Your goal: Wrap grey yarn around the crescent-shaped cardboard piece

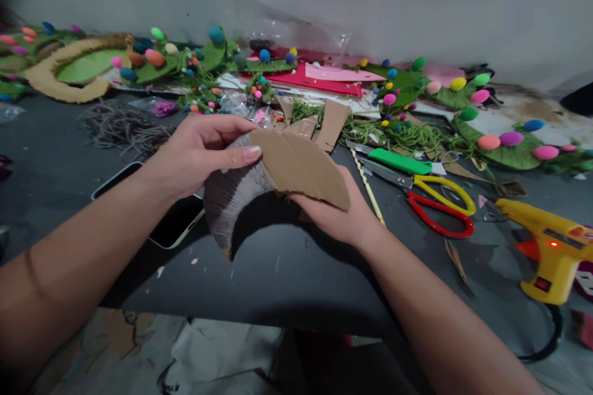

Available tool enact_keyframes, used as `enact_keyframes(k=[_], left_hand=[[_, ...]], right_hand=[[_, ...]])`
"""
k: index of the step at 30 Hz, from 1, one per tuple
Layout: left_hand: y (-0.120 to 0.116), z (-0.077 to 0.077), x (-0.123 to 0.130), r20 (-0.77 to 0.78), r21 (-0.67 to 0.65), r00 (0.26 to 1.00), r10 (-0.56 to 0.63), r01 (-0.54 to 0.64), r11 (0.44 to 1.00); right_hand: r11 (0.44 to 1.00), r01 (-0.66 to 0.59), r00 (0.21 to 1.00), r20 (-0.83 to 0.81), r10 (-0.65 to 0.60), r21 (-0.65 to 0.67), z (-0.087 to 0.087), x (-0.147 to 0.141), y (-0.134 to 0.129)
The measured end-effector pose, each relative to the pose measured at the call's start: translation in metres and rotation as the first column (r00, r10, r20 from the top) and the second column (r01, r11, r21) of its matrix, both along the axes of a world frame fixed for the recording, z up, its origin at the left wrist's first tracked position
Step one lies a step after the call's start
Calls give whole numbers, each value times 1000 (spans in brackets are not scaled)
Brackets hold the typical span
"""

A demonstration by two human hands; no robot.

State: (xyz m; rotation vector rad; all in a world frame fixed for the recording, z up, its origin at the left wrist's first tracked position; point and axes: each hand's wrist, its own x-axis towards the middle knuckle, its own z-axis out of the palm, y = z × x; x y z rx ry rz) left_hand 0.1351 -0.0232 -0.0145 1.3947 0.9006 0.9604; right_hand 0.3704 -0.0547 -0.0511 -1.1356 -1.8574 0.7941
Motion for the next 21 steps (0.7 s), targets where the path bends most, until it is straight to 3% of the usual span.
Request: enact_keyframes(k=[5, 7, 15, 21], left_hand=[[6, -2, -1, 49, -112, 981, 186, -180, 977], [9, -3, -2, 47, -127, 972, 228, -221, 967], [12, -4, -3, -10, -167, 974, 225, -223, 960], [12, -10, -4, -73, -63, 981, 178, -183, 981]], right_hand=[[991, -93, 995, -43, 89, -98, 15, -14, -2], [992, -74, 997, -37, 71, -98, 17, -17, -2], [992, 66, 991, 108, -78, 109, 15, -13, -5], [982, -73, 966, 258, 26, 174, 18, -15, -9]])
